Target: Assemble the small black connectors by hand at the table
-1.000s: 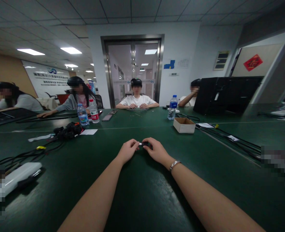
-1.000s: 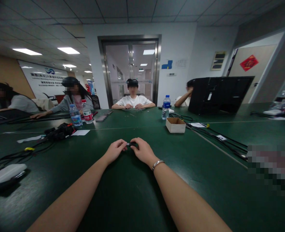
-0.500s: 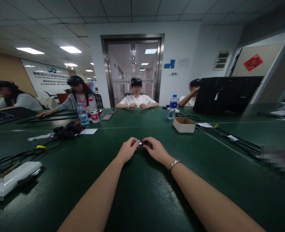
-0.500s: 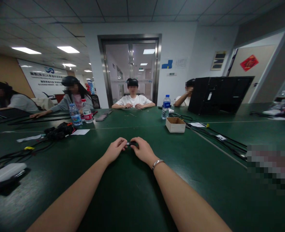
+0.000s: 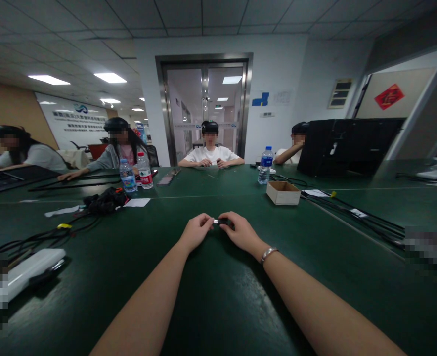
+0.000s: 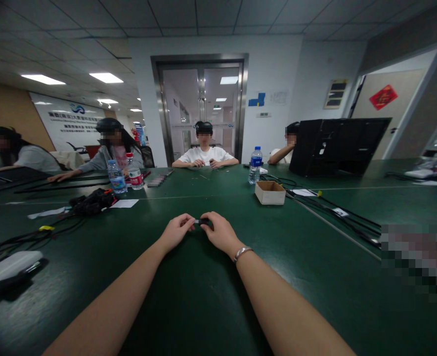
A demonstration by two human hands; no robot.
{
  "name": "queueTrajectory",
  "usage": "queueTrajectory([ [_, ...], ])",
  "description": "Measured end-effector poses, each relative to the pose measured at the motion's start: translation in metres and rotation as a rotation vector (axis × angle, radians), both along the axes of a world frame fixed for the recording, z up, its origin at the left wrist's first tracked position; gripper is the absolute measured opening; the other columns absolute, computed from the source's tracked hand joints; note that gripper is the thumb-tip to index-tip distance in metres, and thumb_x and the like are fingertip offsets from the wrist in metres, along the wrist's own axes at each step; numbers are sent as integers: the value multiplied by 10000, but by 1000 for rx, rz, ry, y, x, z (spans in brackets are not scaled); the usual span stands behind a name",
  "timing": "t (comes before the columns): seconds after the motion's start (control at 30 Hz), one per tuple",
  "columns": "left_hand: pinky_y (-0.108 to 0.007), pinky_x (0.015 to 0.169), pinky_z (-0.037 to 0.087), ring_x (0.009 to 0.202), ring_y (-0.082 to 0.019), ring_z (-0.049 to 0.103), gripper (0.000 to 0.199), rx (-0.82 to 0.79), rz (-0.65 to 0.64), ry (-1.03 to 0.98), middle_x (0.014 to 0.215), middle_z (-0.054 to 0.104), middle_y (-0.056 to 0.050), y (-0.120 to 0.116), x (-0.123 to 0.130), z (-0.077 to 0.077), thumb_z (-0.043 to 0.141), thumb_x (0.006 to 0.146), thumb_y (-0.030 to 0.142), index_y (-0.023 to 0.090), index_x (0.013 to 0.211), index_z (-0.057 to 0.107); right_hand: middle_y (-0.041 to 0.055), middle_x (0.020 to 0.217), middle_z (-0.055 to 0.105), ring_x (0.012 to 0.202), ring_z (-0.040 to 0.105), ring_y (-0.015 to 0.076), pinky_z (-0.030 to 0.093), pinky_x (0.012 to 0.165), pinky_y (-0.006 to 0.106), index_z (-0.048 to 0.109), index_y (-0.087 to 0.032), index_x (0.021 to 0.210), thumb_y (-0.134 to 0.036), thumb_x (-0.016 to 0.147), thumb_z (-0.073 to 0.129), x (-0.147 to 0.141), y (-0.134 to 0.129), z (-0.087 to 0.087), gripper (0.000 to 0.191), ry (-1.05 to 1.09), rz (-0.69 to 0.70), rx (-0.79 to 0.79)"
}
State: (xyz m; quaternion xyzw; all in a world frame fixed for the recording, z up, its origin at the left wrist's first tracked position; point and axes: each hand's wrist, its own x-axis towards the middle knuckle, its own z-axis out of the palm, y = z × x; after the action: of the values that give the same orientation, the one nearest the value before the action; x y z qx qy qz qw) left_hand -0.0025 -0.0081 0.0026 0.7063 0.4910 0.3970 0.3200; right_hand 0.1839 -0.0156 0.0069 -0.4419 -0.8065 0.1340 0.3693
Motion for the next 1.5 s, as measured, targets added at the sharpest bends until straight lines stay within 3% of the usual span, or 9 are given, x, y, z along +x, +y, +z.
queueTrajectory([
  [0.13,-280,686,440,669,-154,583,464,23,31,90,692,634,-8,1,-1,-2,379,844,579,184,742,600,42,989,633,846,569,158,461,779,317,614,-213,1042,-214,830,577,-1,0,-1,216,0,9,23],
  [0.33,-273,639,406,636,-150,565,450,76,47,120,669,623,3,-3,-1,1,396,842,572,196,709,602,50,995,634,894,573,167,459,814,322,611,-200,1037,-201,830,576,-2,0,-2,210,-1,14,35],
  [0.63,-287,729,464,766,-161,603,228,6,-39,-80,810,663,-29,2,-3,1,600,764,376,184,870,659,47,983,640,889,580,168,459,814,325,623,-202,1018,-214,826,579,-1,0,-1,197,-2,-3,16],
  [0.83,-292,773,483,815,-160,611,331,-44,-102,-212,876,641,-36,4,-3,-1,695,691,326,185,971,589,54,991,638,900,579,173,458,816,330,621,-202,1035,-233,840,564,0,1,-2,206,1,-7,13],
  [0.93,-288,754,470,821,-169,600,358,-56,-29,-144,877,635,-37,2,-2,0,631,741,446,191,988,585,55,1007,637,904,580,175,461,812,332,617,-206,1048,-249,848,555,0,1,-2,214,4,-5,-2],
  [1.03,-294,759,444,829,-181,582,396,-22,10,15,859,638,-40,1,-2,1,472,816,545,189,862,640,59,1010,638,896,581,175,460,810,333,620,-204,1049,-250,849,553,-1,0,0,216,-1,-8,-12],
  [1.3,-263,681,404,776,-168,566,405,-19,-60,88,820,639,-6,0,-4,-1,426,839,537,205,881,654,41,975,641,885,578,168,444,802,312,622,-211,1022,-294,822,603,0,0,1,218,-43,32,-11],
  [1.4,-275,698,418,793,-177,574,379,0,-56,182,859,644,-23,-5,-1,8,409,863,499,210,919,648,37,952,633,862,574,162,437,782,303,628,-222,1005,-299,833,591,0,-2,2,192,-86,36,-12],
  [1.5,-320,792,436,917,-211,576,331,206,94,298,1031,627,-68,-19,6,36,448,868,422,219,1082,597,40,937,636,827,570,158,431,745,291,616,-208,987,-310,853,561,-1,-4,4,177,-79,27,-7],
])
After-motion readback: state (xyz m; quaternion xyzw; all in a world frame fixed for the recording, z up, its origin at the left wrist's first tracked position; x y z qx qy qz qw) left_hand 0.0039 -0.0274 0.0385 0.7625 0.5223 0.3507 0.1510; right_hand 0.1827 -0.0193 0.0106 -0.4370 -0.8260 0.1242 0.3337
